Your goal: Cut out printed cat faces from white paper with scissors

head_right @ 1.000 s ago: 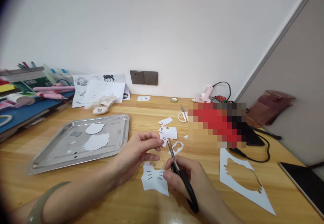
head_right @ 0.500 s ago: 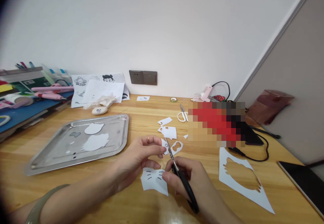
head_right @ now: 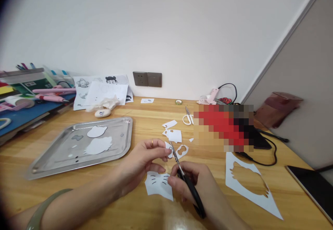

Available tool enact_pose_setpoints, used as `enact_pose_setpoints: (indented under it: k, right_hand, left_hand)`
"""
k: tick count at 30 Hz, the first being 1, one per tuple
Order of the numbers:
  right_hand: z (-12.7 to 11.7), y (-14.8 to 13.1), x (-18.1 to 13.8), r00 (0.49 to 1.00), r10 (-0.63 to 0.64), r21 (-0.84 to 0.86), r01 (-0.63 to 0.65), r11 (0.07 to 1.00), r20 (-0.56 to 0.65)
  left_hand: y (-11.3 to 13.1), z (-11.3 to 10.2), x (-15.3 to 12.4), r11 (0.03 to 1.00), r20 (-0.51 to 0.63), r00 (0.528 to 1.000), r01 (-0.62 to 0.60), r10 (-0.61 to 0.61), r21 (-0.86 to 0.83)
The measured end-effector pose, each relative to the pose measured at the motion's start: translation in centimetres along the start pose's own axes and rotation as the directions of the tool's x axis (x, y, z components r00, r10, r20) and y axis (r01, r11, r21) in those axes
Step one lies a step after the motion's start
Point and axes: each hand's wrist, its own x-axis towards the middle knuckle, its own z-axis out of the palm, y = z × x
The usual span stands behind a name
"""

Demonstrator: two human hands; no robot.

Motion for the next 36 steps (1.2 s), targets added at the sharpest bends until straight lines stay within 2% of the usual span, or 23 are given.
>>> enact_pose_setpoints:
  k: [23,36]
  right_hand:
    - [-0.1,-0.7,-0.4,1.0,0.015,0.0,-0.015,1.0,-0.005]
    - [-0.3,-1.0,-0.6,1.0,0.014,0.007,-0.014,1.0,0.026]
  left_hand:
    - [0.4,0.0,0.1,0.999,-0.008,1.0,0.012,-0.011,0.045]
    - [1.2,-0.1,-0.1,0.993,0.038,0.999,-0.007,0.003,0.117]
